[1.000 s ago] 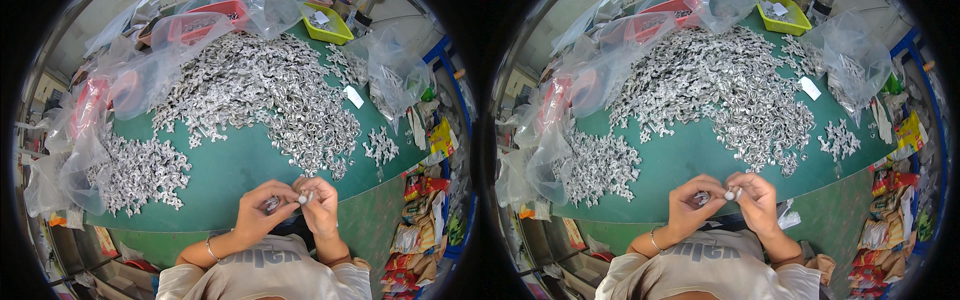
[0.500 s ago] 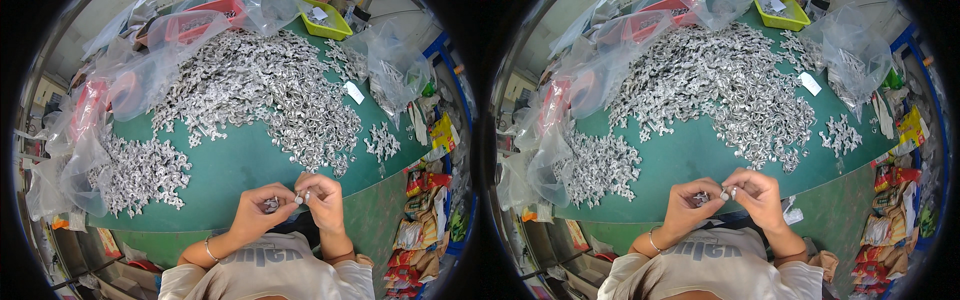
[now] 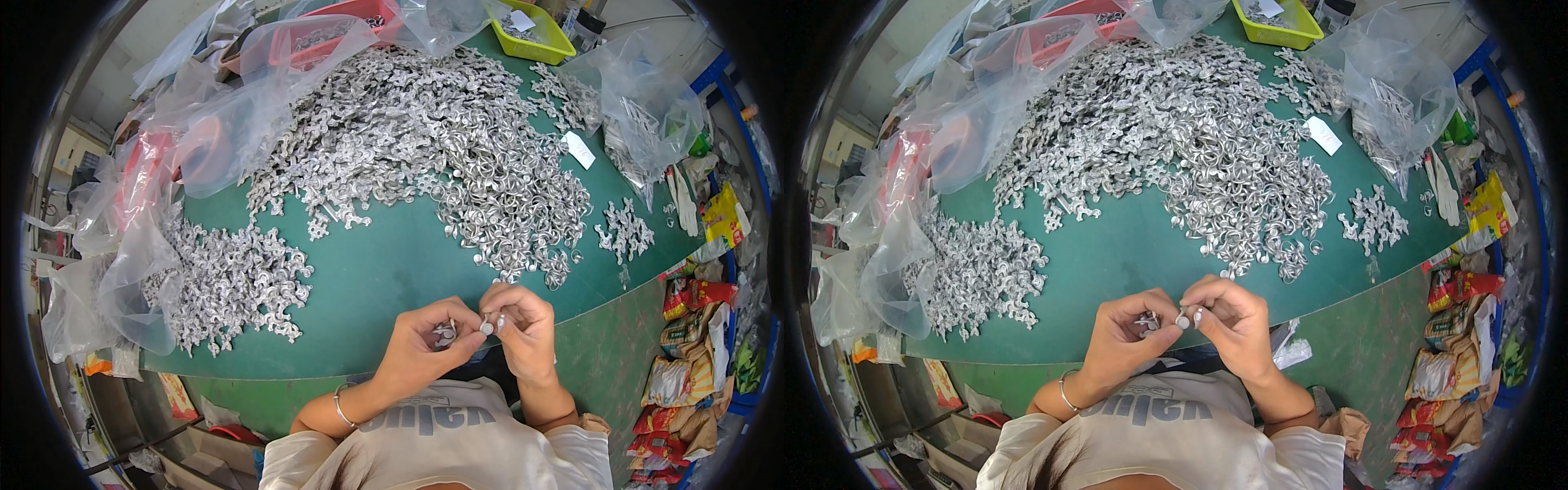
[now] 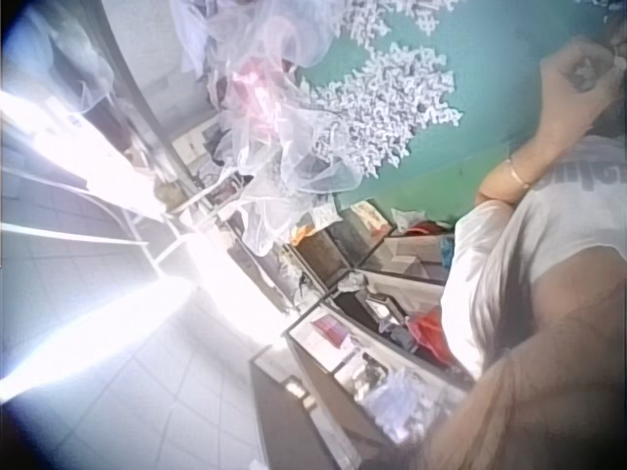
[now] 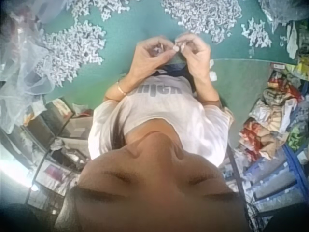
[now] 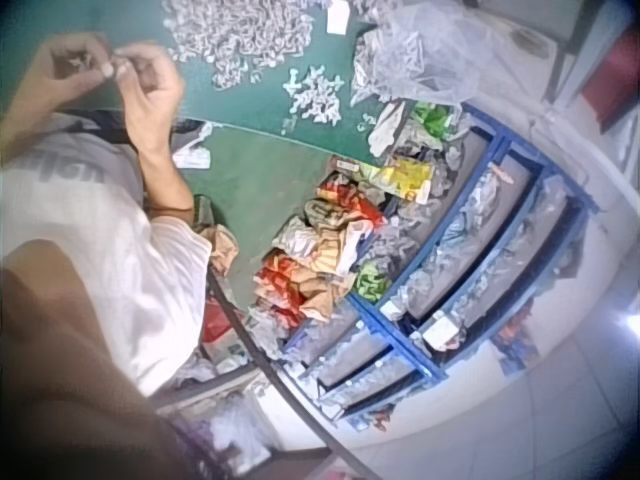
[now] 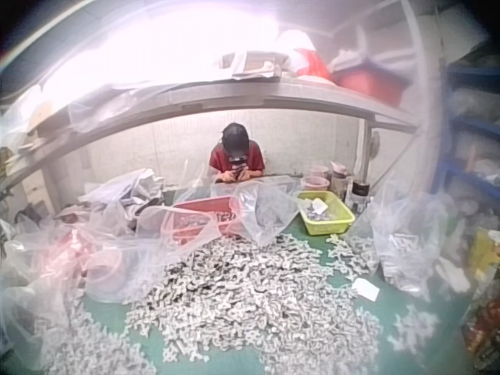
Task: The person assembles metal components by hand, picking up small circular pieces and fitting them into larger notched metal segments. The person repeatedly performs this assembly and moves the assembled parts into plastic bins on the table.
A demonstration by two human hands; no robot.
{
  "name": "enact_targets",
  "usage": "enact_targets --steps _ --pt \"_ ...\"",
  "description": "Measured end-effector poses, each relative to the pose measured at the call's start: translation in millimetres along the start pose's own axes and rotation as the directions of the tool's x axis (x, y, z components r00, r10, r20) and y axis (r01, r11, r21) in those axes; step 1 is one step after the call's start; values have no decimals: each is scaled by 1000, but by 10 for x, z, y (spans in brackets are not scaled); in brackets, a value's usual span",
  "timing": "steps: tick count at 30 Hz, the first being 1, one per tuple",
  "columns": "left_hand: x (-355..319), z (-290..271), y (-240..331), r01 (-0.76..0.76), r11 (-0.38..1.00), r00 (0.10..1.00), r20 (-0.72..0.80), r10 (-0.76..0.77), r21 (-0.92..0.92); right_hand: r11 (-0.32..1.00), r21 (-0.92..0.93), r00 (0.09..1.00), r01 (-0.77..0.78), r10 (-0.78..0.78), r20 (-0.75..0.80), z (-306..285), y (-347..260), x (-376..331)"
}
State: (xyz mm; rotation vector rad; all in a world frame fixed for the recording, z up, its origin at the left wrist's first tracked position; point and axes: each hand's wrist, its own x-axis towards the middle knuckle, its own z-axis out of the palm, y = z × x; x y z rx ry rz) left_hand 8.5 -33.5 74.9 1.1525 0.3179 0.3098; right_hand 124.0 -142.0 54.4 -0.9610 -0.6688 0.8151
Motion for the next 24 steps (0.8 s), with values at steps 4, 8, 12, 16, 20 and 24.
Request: enact_targets --steps 4,8,12,16,20,24 --pt "-9 -23 -25 21 1000 1000 2 -21 -13 1000 3 1000 -2 2 -14 18 25 -13" --pt "-5 -42 -11 182 970 979 -57 -194 -162 992 -124 994 -2 -12 -108 75 87 -36" --pt "11 -142 -148 180 974 961 -185 -204 -139 764 -645 983 13 -126 -130 -62 35 40" --pt "78 -406 -294 216 974 914 -335 -228 -73 480 -875 914 -65 -322 -245 -396 -8 226" --pt "169 -604 -390 233 971 876 -424 -231 -47 285 -958 921 -14 -369 -123 -549 23 513" --pt "217 -752 -460 246 969 850 -478 -221 -10 88 -996 945 15 -327 -15 -517 216 687"
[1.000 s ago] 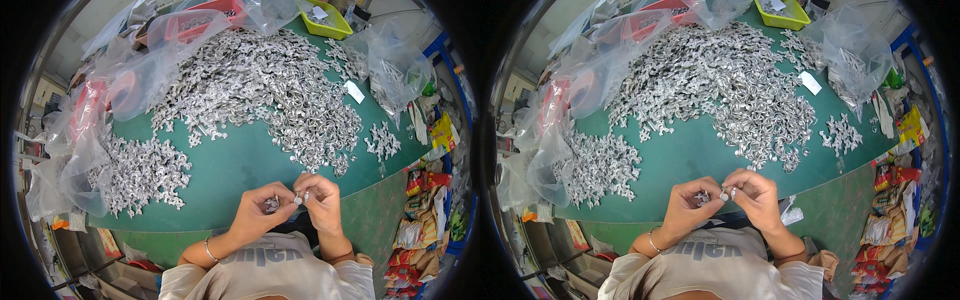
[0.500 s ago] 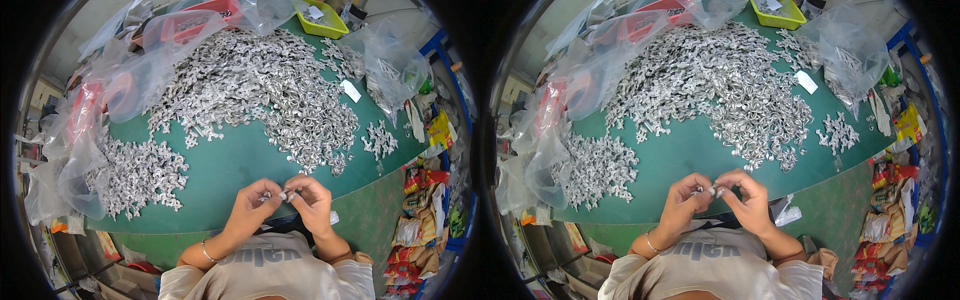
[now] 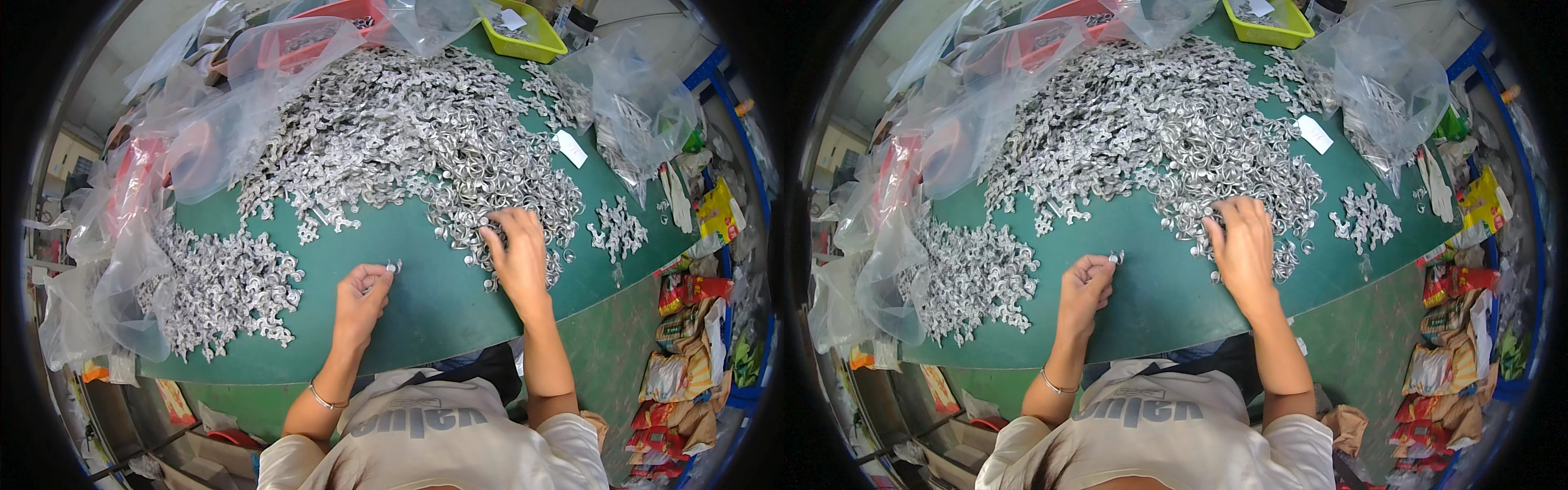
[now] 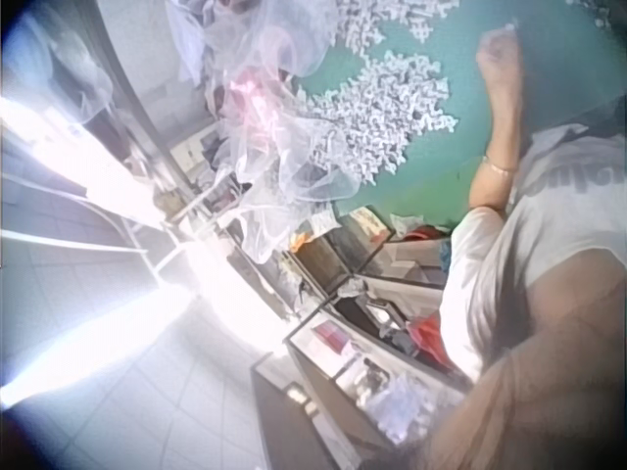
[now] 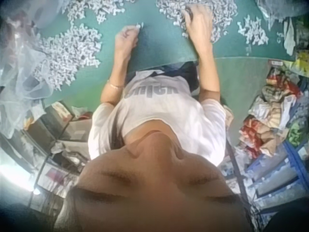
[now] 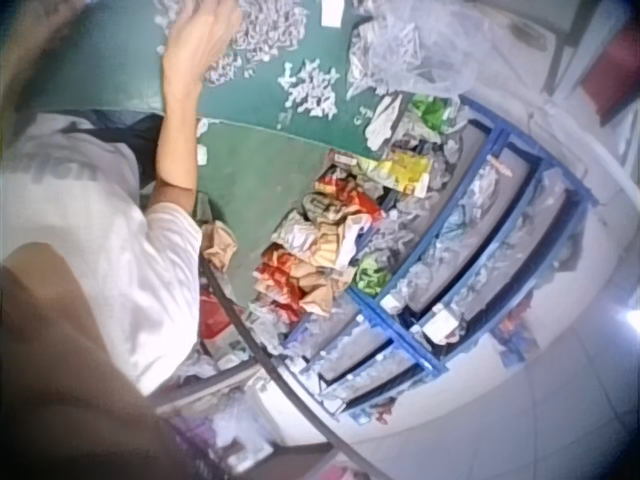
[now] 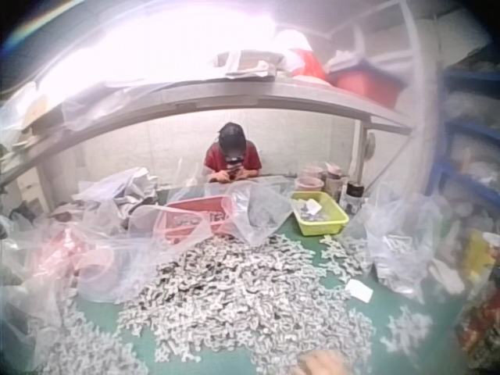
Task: The person assembles metal components by hand, picking up small circular pieces and fitting them into larger notched metal segments. The person repeatedly performs this assembly and moves the assembled parts into plastic bins on the table.
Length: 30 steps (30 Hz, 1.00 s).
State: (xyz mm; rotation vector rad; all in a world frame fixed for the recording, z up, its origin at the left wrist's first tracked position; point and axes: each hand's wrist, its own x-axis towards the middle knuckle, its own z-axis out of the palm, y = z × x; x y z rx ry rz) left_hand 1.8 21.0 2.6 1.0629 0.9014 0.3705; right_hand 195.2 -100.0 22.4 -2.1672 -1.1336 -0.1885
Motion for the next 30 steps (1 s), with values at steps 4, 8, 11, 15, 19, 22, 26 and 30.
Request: enact_targets --steps 4,8,11,15,19,22,26,30 --pt "47 -25 -8 3 997 999 -39 1 83 996 80 999 -43 41 28 57 36 0" --pt "63 -76 9 8 995 1000 -4 -8 102 861 465 978 -207 188 87 -95 38 -67" --pt "4 -22 101 41 991 998 34 -45 126 699 672 967 -246 223 121 -258 -110 -171" --pt "-261 182 298 117 973 974 214 -73 -199 369 894 962 -253 192 193 -327 -330 -311" --pt "-490 403 471 146 940 945 325 -40 -309 428 872 968 -238 183 175 -404 -486 -395" --pt "-589 460 506 130 932 935 354 -1 -339 535 840 995 -90 91 49 -407 -551 -429" --pt "-633 491 505 137 919 926 376 13 -370 508 860 998 -47 66 16 -416 -610 -451" --pt "-658 498 507 138 910 924 381 24 -391 413 906 995 -93 81 65 -437 -637 -490"
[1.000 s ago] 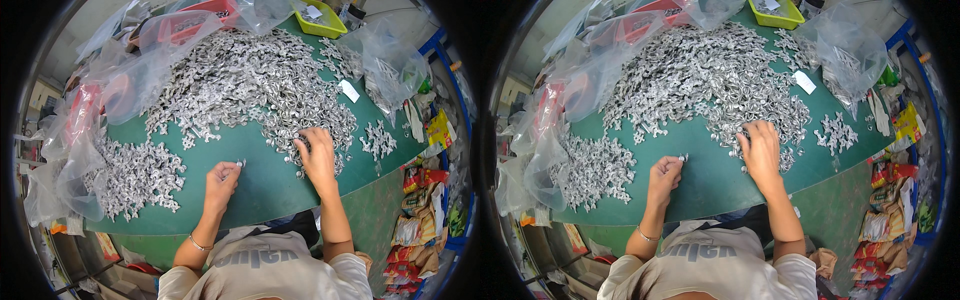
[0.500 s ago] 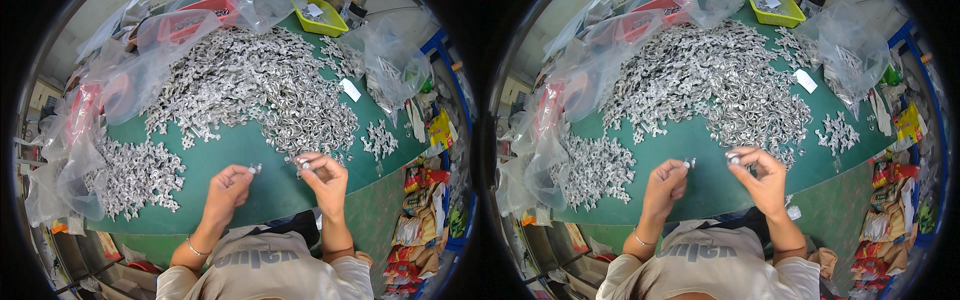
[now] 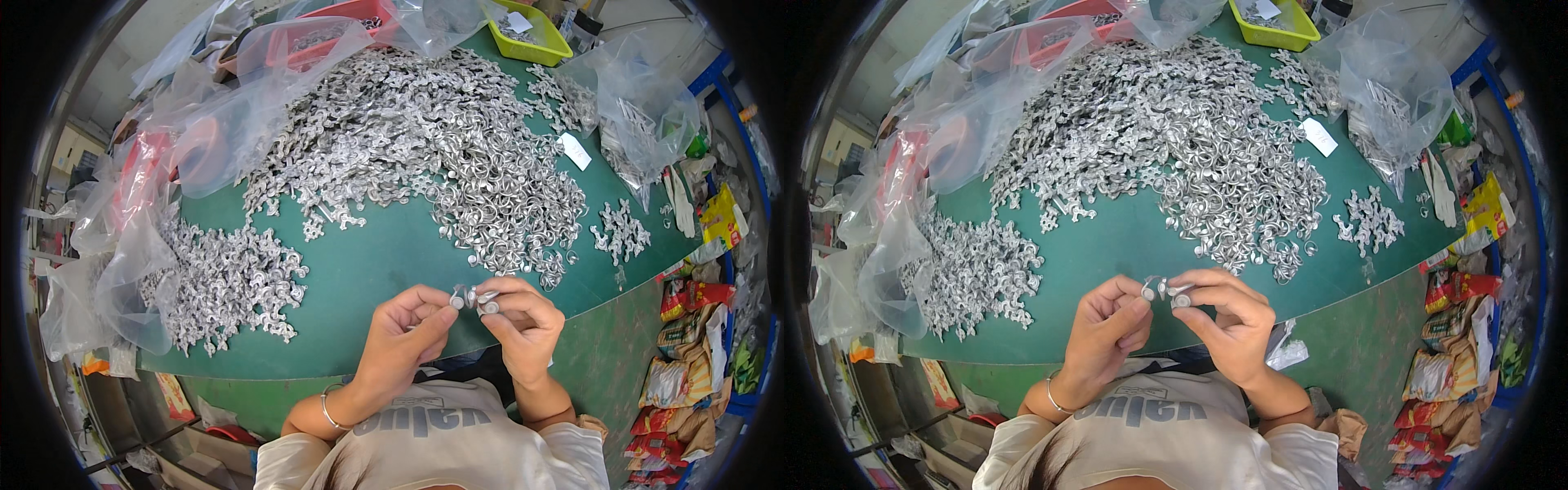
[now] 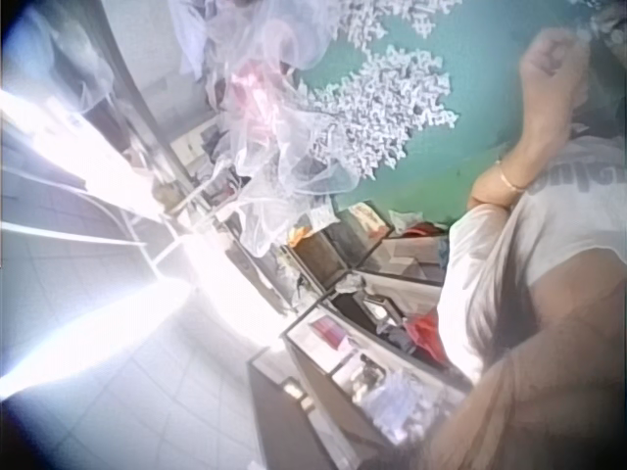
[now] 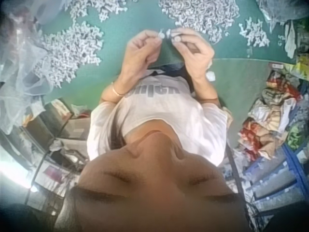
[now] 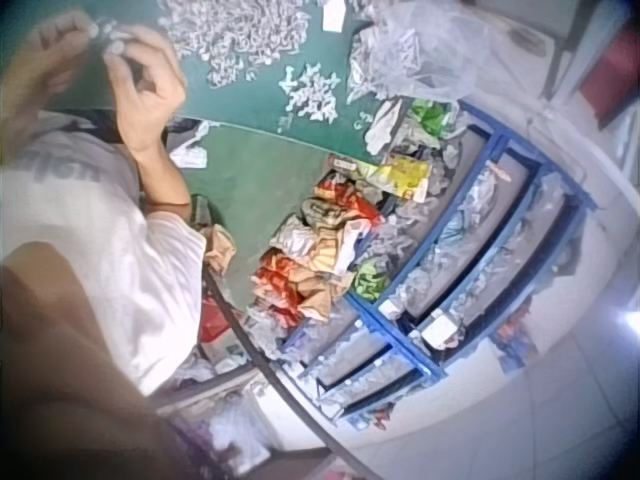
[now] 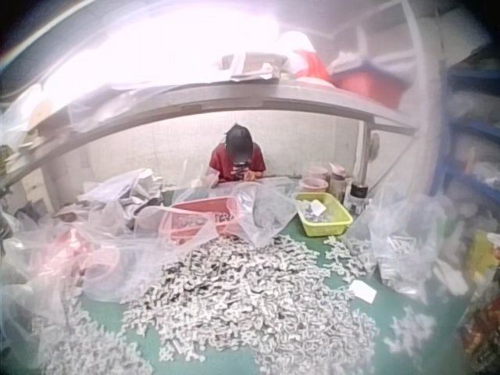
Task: The person assembles metal components by hand, picking up small circular pieces and fitting them into larger notched metal segments. The person repeatedly performs this assembly and moves the assembled parts into plastic bins on the table.
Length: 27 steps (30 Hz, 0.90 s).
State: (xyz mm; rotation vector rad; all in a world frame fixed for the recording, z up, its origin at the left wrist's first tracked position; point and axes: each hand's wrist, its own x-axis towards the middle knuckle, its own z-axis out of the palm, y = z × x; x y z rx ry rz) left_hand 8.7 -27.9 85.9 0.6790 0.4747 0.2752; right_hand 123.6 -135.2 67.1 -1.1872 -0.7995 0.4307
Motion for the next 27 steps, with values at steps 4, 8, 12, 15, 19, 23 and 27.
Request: enact_targets --steps 4,8,12,15,19,23,27 --pt "-15 5 -1 -10 1000 1000 17 10 -9 992 114 998 -55 54 12 7 -4 -26" --pt "-18 4 -2 -14 1000 999 30 15 -23 981 171 995 -96 98 2 17 -13 -55" --pt "-14 30 -1 -14 999 999 31 15 -34 984 163 997 -77 81 -17 23 -27 -66" --pt "-10 46 1 -15 999 999 37 16 -40 986 156 997 -61 67 -33 32 -36 -76" --pt "-2 66 3 -7 1000 999 48 8 -21 979 196 996 -48 61 -61 35 -44 -85" --pt "12 99 0 -1 1000 998 64 1 -3 977 205 994 -54 71 -77 20 -58 -110" --pt "7 120 -1 0 1000 997 82 -1 11 988 154 992 -15 34 -124 16 -89 -126"
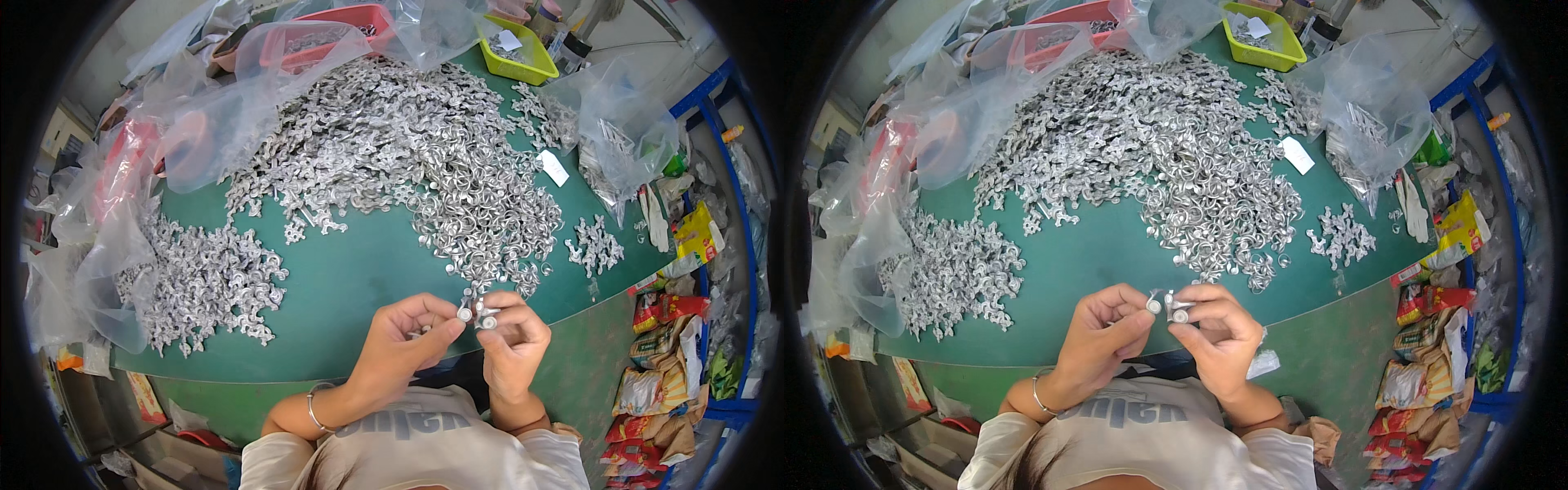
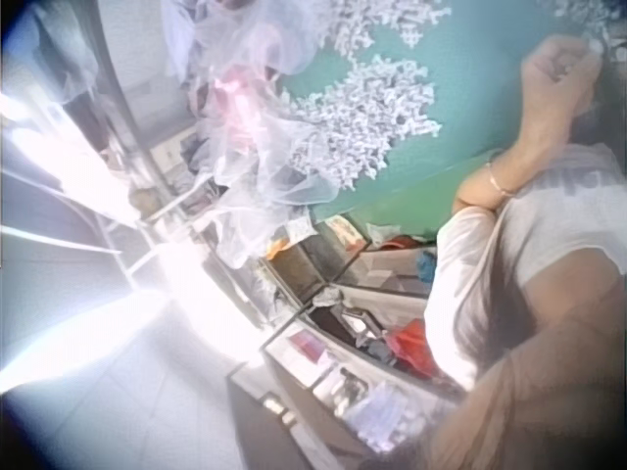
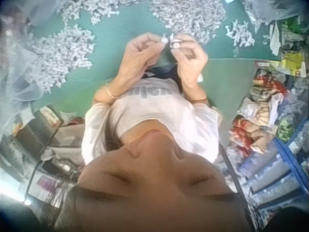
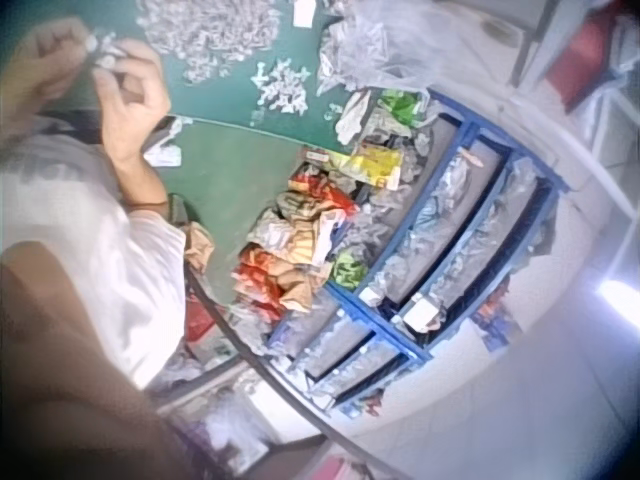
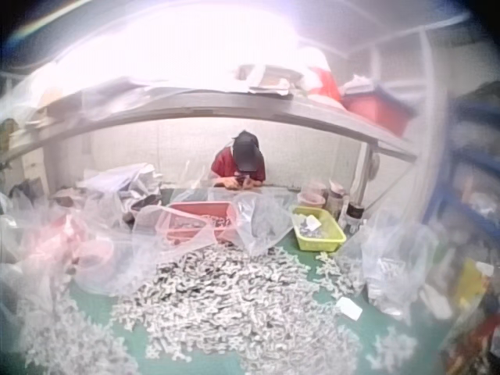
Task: The person assembles metal components by hand, picking up small circular pieces and fitting them into larger notched metal segments. The person repeatedly performs this assembly and moves the assembled parts into plastic bins on the table.
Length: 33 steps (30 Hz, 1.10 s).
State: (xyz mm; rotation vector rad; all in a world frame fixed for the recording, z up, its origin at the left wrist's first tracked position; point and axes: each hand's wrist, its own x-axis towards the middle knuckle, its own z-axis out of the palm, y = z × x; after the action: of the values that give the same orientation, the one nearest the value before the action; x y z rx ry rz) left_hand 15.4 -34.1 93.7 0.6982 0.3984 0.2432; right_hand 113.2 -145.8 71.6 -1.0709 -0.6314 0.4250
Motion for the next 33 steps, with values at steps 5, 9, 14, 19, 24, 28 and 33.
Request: enact_targets --steps 5,9,14,19,24,28,33 --pt "-20 46 32 36 999 999 13 -37 40 997 -50 998 55 -55 -3 -18 25 -35" --pt "-39 51 43 17 999 999 41 -18 39 988 109 993 106 -101 -57 45 -18 -36" --pt "-81 63 70 28 999 998 50 -30 34 978 190 988 85 -58 -145 61 -68 -61" --pt "-90 121 89 27 998 998 47 -30 57 984 99 988 147 -142 -55 17 -54 -66" --pt "-90 141 95 33 995 999 35 -36 89 981 79 983 179 -175 -52 28 -78 -67" --pt "-97 98 64 28 998 997 64 -32 60 979 65 981 194 -193 -29 16 -66 -77" --pt "-103 77 57 32 999 995 91 -35 40 976 87 979 202 -201 -23 30 -68 -75"
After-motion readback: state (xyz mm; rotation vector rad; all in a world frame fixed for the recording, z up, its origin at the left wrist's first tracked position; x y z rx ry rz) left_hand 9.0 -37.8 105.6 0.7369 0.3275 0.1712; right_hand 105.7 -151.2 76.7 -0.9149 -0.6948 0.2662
